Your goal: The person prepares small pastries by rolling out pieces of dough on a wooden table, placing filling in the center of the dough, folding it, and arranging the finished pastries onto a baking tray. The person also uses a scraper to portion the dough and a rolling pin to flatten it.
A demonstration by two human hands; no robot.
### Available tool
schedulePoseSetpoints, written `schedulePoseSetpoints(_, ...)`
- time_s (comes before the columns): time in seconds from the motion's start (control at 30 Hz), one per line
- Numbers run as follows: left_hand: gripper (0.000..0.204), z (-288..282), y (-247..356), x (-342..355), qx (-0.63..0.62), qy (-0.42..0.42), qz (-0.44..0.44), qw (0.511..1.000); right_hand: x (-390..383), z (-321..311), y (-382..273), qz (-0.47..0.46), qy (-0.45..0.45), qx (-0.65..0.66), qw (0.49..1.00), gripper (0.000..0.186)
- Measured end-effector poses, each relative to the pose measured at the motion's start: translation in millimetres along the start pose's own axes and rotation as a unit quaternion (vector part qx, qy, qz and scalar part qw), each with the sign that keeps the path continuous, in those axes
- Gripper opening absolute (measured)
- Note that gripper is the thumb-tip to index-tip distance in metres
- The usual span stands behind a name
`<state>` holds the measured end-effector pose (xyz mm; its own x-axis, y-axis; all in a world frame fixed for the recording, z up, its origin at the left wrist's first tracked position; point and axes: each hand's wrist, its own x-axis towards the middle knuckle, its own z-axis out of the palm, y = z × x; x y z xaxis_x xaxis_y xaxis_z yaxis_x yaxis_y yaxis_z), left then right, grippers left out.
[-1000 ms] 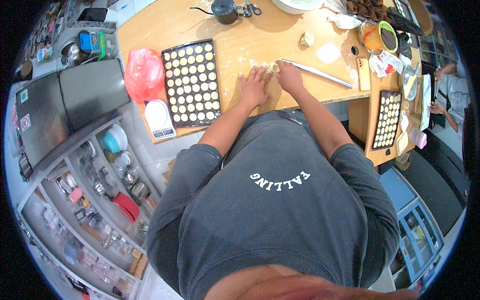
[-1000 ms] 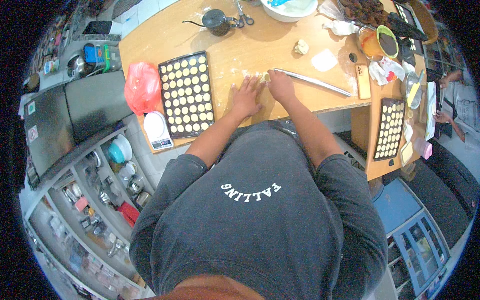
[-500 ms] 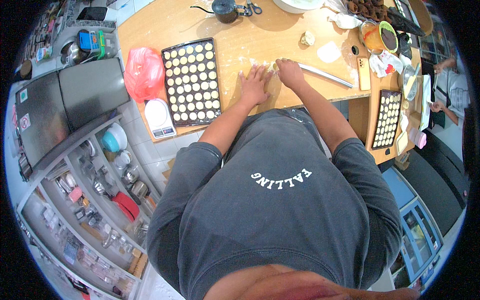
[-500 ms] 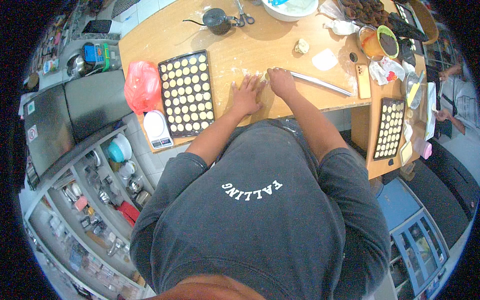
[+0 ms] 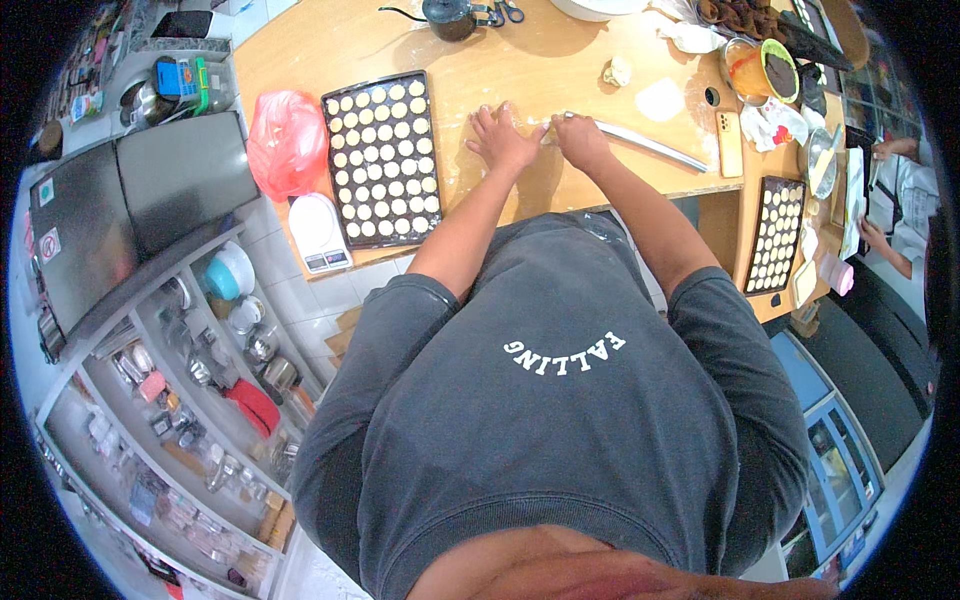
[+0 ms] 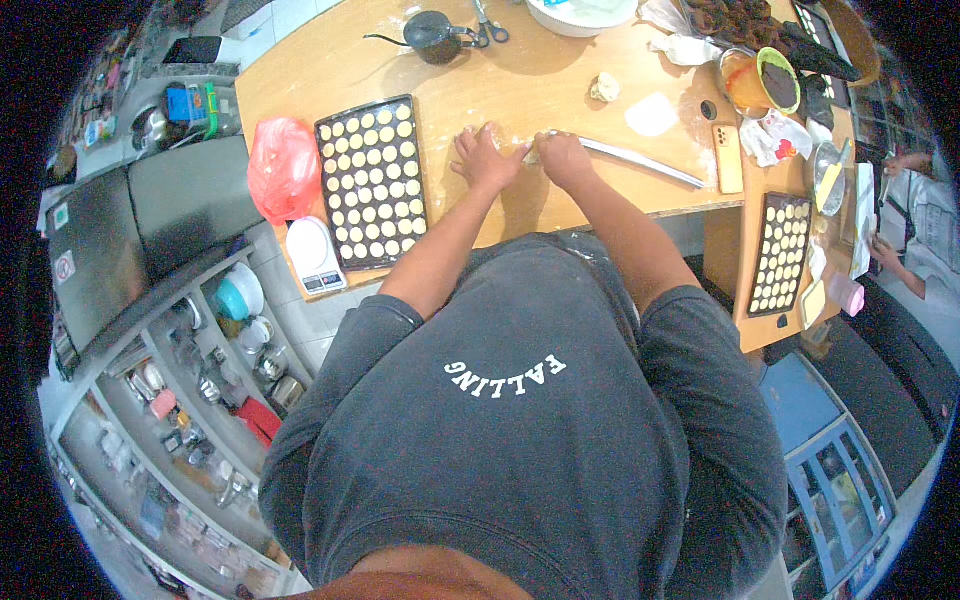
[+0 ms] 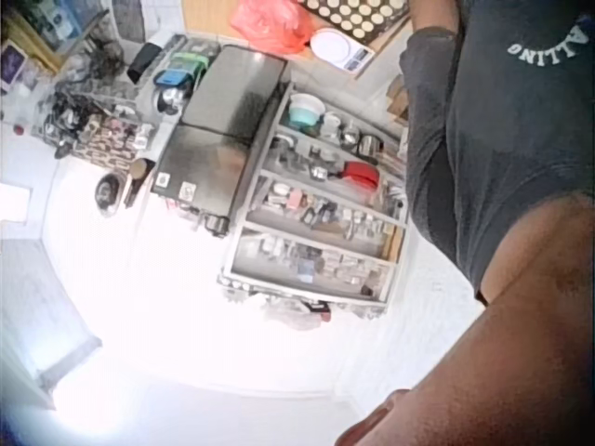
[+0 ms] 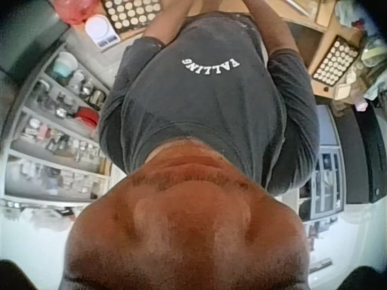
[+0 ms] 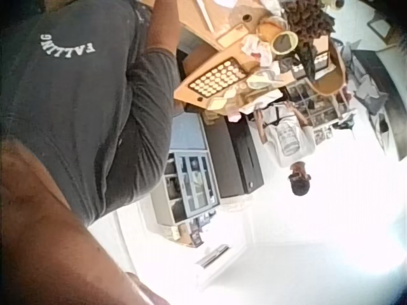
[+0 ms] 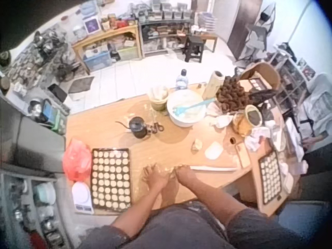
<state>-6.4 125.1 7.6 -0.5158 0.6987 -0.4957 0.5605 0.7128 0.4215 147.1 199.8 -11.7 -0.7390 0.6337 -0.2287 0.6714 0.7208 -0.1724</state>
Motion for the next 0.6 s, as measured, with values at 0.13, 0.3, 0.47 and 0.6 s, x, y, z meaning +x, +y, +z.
schedulePoseSetpoints(0.13,0.101,-3.3,3.2,7.0,0.042,-0.014,0.01,0.999,-0.5,-1.6,4.0,0.027,-0.059,-0.013,0.998,0.02)
schedulePoseSetpoints(0.3,0.111,-7.7,10.9,10.6,0.051,-0.063,-0.025,0.996,2.2,-8.8,7.1,0.028,-0.088,0.005,0.996,0.043)
schedulePoseSetpoints(0.47,0.116,-9.5,13.8,14.4,0.075,-0.079,-0.04,0.993,-4.9,-7.5,6.7,0.02,-0.064,0.01,0.998,0.039)
schedulePoseSetpoints(0.6,0.118,-8.2,13.7,13.1,0.08,-0.076,-0.04,0.993,-5.3,-3.8,8.5,0.024,-0.075,0.003,0.997,0.038)
